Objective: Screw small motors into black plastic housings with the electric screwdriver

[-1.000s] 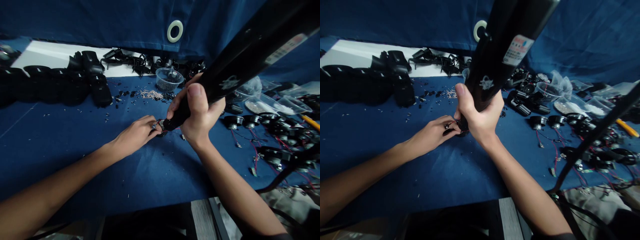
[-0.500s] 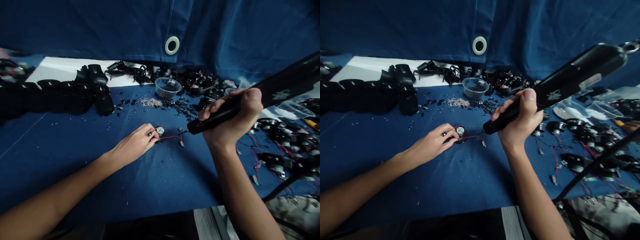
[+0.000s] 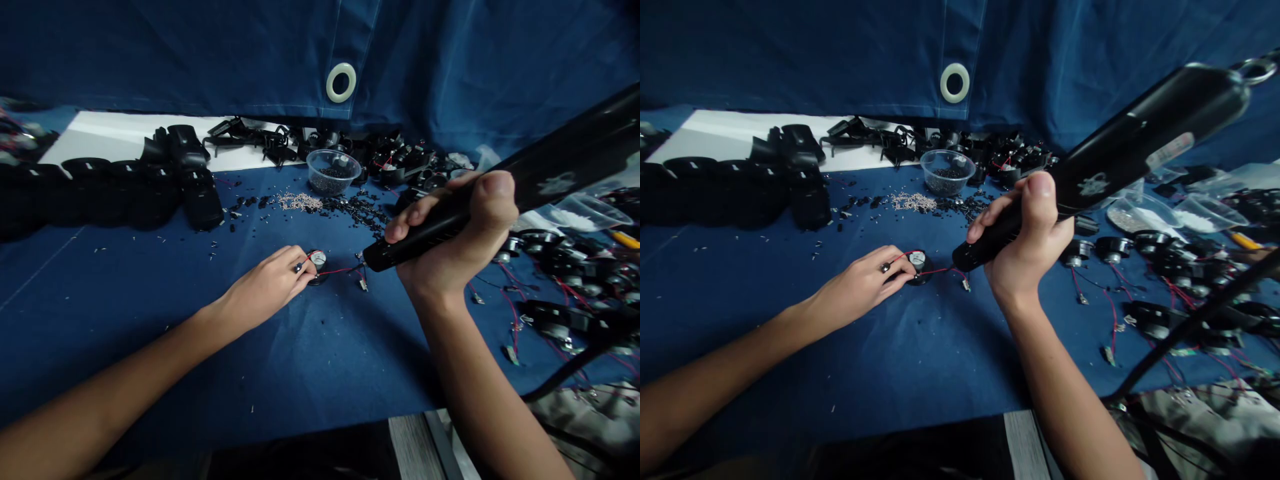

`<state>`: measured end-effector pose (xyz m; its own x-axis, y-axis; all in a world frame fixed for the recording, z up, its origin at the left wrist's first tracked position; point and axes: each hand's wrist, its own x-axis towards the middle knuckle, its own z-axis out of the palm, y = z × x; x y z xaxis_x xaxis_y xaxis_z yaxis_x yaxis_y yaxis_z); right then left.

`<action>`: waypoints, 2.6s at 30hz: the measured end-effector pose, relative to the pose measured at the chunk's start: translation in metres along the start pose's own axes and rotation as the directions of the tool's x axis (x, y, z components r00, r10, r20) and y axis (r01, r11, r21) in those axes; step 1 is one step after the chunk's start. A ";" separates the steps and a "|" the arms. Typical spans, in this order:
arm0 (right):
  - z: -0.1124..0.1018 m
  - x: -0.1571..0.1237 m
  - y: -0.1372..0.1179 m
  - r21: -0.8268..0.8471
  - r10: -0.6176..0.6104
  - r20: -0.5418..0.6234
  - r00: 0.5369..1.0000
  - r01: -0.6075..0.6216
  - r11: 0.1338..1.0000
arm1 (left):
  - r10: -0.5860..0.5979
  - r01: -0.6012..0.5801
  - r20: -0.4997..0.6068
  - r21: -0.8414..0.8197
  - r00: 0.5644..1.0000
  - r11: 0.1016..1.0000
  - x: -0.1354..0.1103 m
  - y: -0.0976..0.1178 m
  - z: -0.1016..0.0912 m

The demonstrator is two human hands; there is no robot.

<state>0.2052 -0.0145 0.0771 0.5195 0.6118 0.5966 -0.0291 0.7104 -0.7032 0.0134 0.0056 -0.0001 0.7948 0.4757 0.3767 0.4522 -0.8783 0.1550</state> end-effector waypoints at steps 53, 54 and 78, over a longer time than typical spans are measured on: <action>0.029 -0.030 0.019 -0.090 0.060 0.379 0.924 -0.027 0.996 | -0.037 0.034 -0.038 -0.074 0.999 0.997 0.002 0.000 -0.001; 0.029 -0.030 0.019 -0.094 0.055 0.390 0.919 -0.020 0.995 | -0.040 0.038 -0.038 -0.070 0.998 0.997 0.002 0.000 -0.001; 0.027 -0.032 0.023 -0.134 0.072 0.404 0.912 -0.019 0.991 | -0.034 0.032 -0.050 -0.044 0.998 0.999 0.003 0.002 -0.001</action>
<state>0.1646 -0.0083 0.0529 0.1267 0.7496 0.6497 0.0756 0.6458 -0.7598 0.0158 0.0055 0.0018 0.7581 0.5022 0.4160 0.4590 -0.8641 0.2066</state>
